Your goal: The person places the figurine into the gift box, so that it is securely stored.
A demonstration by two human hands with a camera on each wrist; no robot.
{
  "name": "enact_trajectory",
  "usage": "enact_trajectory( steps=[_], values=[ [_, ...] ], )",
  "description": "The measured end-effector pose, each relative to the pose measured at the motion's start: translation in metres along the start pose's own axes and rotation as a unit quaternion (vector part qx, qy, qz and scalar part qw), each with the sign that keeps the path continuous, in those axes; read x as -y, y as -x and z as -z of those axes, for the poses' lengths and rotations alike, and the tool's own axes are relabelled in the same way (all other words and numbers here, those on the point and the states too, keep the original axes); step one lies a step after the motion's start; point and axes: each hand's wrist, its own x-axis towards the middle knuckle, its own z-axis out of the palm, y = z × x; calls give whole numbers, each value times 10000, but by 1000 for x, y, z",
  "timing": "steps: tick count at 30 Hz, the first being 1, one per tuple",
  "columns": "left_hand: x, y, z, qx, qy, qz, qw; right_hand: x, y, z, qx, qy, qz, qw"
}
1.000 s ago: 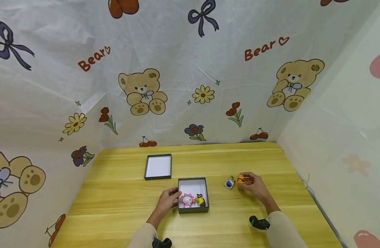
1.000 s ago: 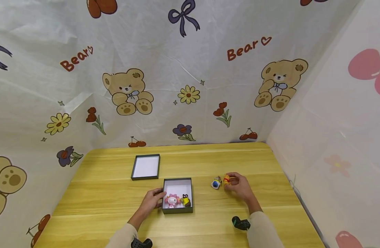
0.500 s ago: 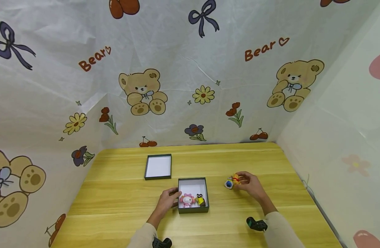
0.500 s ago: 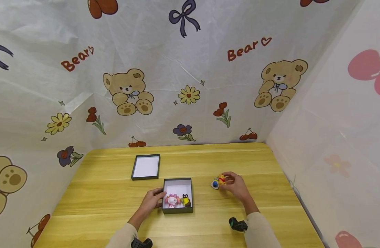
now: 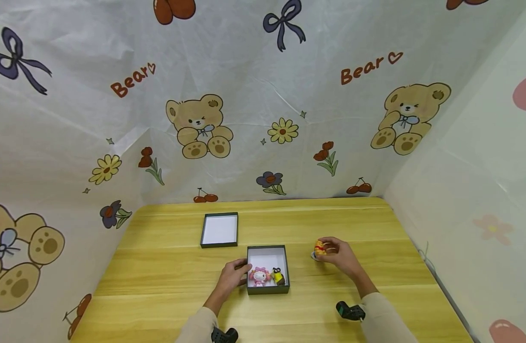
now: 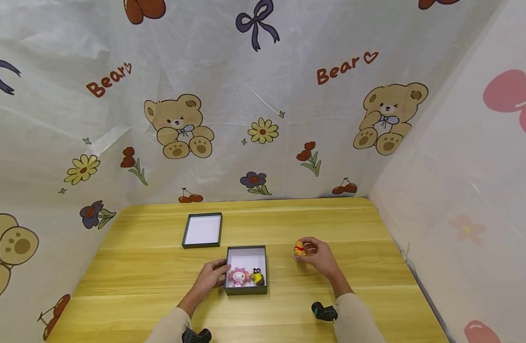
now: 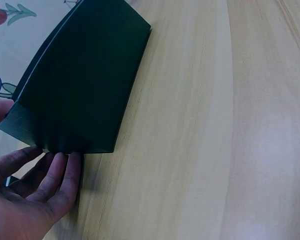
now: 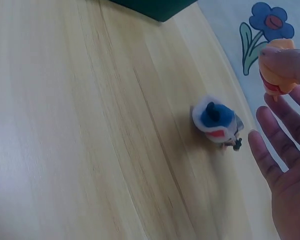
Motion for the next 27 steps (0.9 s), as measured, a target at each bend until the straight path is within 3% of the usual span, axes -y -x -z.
enact_trajectory(
  steps=[7,16,24,27],
  values=[
    [0,0,0,16,46,-3,10000,-18,-12,-10,-116,115,58,9998],
    [-1,0,-1,8,56,10,10000,-9,-18,-22,-54,296,207,9993],
    [-28,18,-1,69,82,-76,9999,0,-23,-34,68,389,313,9987],
    [-32,22,-1,93,66,-149,9998,1,-26,-38,117,344,402,9985]
  ],
)
